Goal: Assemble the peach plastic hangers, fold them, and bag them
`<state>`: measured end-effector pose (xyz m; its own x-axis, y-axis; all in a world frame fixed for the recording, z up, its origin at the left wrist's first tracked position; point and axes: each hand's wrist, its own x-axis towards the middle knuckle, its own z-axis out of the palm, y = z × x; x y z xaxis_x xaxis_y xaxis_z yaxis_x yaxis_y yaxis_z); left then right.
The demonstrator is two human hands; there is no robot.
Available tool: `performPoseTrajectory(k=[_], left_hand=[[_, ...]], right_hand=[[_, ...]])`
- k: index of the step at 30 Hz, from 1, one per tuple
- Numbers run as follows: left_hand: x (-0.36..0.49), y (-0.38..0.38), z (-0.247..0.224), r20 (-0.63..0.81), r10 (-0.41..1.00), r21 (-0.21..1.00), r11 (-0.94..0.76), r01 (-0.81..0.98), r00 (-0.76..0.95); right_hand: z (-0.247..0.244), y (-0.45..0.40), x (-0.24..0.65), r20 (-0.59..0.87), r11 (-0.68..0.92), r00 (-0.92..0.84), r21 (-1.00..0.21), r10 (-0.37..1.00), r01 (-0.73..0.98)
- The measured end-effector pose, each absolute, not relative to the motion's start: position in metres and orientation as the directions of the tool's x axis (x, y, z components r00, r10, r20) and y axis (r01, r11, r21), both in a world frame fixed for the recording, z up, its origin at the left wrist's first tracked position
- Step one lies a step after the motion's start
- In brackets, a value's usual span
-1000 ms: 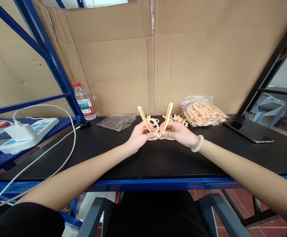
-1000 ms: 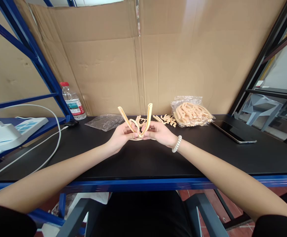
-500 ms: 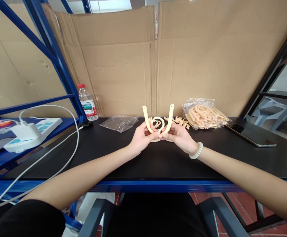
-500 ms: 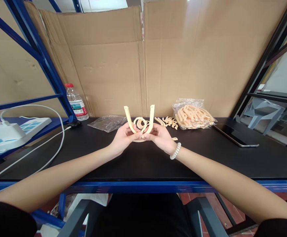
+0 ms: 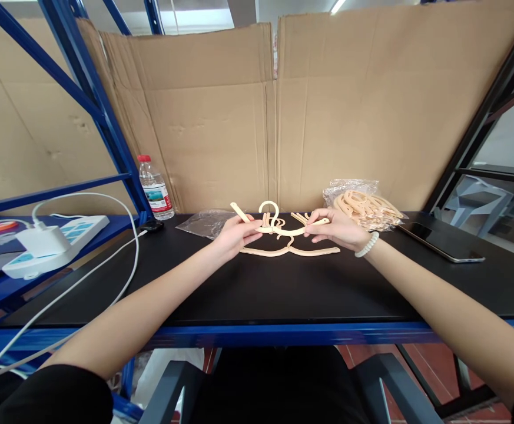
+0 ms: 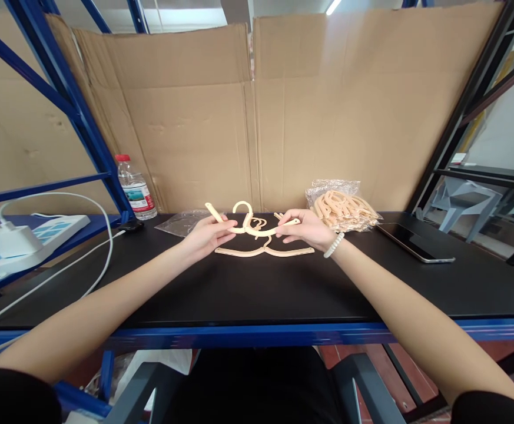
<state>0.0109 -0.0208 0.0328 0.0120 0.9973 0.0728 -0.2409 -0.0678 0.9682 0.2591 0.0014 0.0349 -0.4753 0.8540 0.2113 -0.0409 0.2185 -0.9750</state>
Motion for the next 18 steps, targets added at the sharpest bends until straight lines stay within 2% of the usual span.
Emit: performPoseTrajectory(k=[3, 5, 8, 10, 12, 14, 16, 18], left_hand=[[-0.008, -0.008, 0.041, 0.024, 1.0, 0.966, -0.02, -0.257, 0.013], [-0.019, -0.003, 0.045, 0.021, 0.997, 0.982, -0.007, -0.189, 0.075], [-0.029, -0.001, 0.047, 0.031, 0.972, 0.999, -0.036, 0.017, 0.232], [-0.031, -0.002, 0.047, 0.056, 0.947, 0.964, -0.134, 0.228, 0.317], [-0.029, -0.004, 0.047, 0.098, 0.907, 0.849, -0.291, 0.441, 0.409], [-0.026, -0.008, 0.048, 0.135, 0.85, 0.659, -0.461, 0.594, 0.51], [-0.023, -0.011, 0.05, 0.163, 0.786, 0.453, -0.596, 0.663, 0.596], [-0.02, -0.013, 0.05, 0.188, 0.72, 0.313, -0.689, 0.654, 0.668]], right_hand=[[0.042, 0.012, 0.277, 0.233, 0.343, -0.505, -0.929, 0.831, 0.135], [0.045, 0.016, 0.285, 0.253, 0.463, -0.565, -0.846, 0.785, 0.264], [0.05, 0.019, 0.294, 0.246, 0.619, -0.664, -0.669, 0.707, 0.411], [0.053, 0.02, 0.299, 0.207, 0.663, -0.705, -0.586, 0.679, 0.467], [0.054, 0.02, 0.302, 0.146, 0.664, -0.726, -0.554, 0.671, 0.502], [0.054, 0.02, 0.304, 0.102, 0.652, -0.731, -0.546, 0.675, 0.526], [0.054, 0.02, 0.304, 0.071, 0.645, -0.731, -0.534, 0.679, 0.547], [0.052, 0.021, 0.303, 0.058, 0.661, -0.74, -0.501, 0.67, 0.558]])
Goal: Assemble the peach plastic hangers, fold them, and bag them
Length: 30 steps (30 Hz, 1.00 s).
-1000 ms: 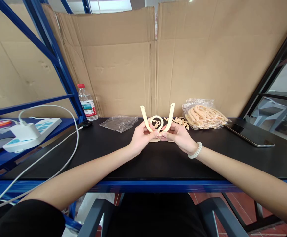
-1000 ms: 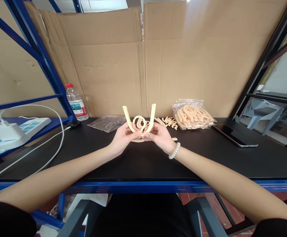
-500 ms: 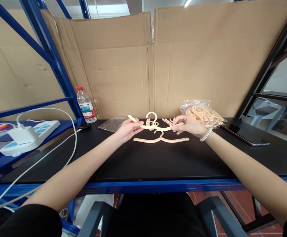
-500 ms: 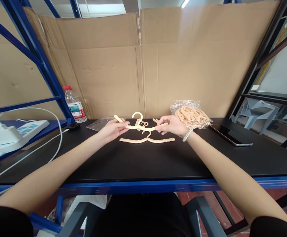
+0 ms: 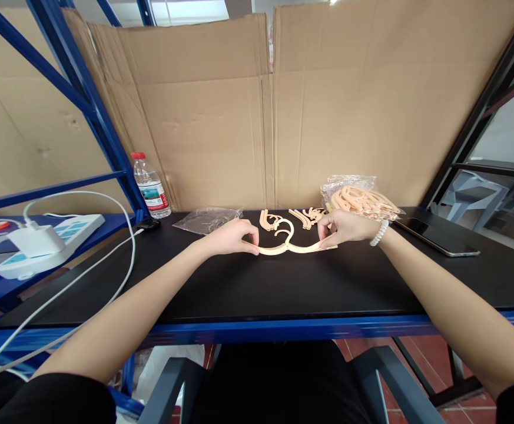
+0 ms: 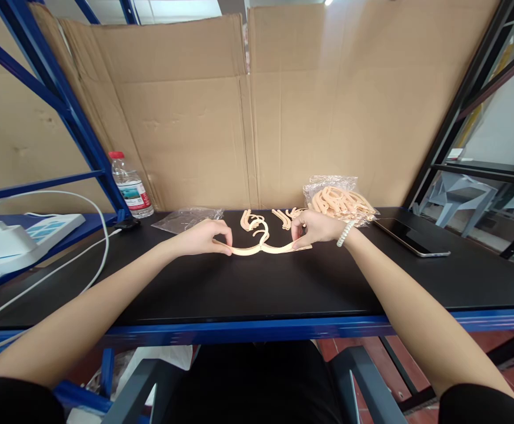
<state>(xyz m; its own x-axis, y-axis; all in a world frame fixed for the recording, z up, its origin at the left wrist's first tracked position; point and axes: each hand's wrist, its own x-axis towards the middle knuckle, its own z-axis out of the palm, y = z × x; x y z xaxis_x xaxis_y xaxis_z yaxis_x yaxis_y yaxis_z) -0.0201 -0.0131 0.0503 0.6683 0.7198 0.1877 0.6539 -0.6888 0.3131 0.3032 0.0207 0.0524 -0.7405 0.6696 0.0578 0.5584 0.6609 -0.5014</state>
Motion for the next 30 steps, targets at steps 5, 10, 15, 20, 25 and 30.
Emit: performPoseTrajectory(k=[5, 10, 15, 20, 25, 30], left_hand=[[-0.018, -0.015, 0.046, 0.19, 0.619, 0.267, -0.779, 0.567, 0.762], [-0.017, -0.015, 0.043, 0.108, 0.63, 0.231, -0.768, 0.597, 0.769], [-0.015, -0.018, 0.047, 0.085, 0.662, 0.208, -0.743, 0.636, 0.745], [-0.016, -0.016, 0.047, 0.105, 0.661, 0.256, -0.74, 0.622, 0.743], [-0.022, -0.006, 0.038, 0.164, 0.674, 0.251, -0.735, 0.63, 0.72], [-0.025, -0.001, 0.035, 0.187, 0.689, 0.208, -0.724, 0.657, 0.7]], right_hand=[[0.045, 0.027, 0.303, 0.032, 0.729, -0.796, -0.426, 0.605, 0.536], [0.039, 0.031, 0.304, -0.039, 0.711, -0.797, -0.427, 0.603, 0.559], [0.039, 0.03, 0.304, -0.079, 0.66, -0.777, -0.479, 0.624, 0.579], [0.037, 0.034, 0.305, -0.074, 0.627, -0.749, -0.497, 0.659, 0.6], [0.032, 0.04, 0.303, -0.031, 0.615, -0.733, -0.52, 0.68, 0.593], [0.028, 0.044, 0.3, 0.013, 0.62, -0.72, -0.52, 0.694, 0.588]])
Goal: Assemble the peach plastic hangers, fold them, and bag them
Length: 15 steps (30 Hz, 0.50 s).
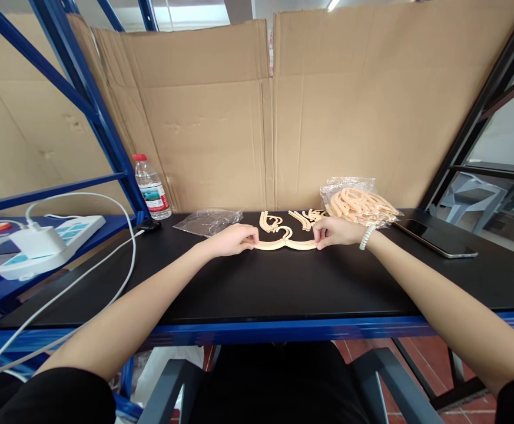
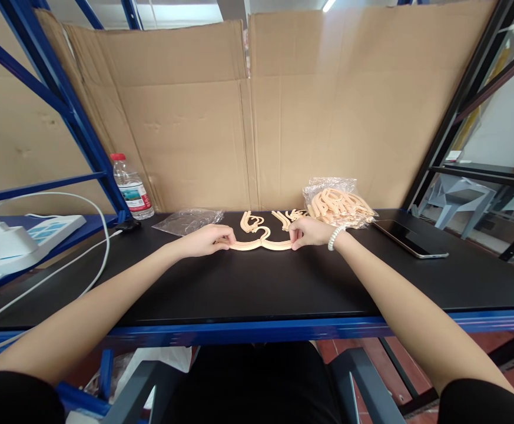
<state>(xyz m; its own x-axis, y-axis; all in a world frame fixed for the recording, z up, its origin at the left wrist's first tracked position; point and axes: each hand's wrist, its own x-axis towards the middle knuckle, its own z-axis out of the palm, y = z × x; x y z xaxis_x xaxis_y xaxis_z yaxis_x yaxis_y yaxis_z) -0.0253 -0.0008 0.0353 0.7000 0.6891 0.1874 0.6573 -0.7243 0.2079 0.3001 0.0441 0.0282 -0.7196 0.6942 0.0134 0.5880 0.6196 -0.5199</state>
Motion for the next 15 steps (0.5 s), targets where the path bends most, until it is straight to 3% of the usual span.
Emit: performPoseTrajectory(k=[15], left_hand=[[-0.0231, -0.0098, 0.0415, 0.168, 0.688, 0.107, -0.725, 0.681, 0.706]], right_hand=[[0.0302, 0.0392, 0.2982, 0.055, 0.664, -0.722, -0.446, 0.69, 0.6]])
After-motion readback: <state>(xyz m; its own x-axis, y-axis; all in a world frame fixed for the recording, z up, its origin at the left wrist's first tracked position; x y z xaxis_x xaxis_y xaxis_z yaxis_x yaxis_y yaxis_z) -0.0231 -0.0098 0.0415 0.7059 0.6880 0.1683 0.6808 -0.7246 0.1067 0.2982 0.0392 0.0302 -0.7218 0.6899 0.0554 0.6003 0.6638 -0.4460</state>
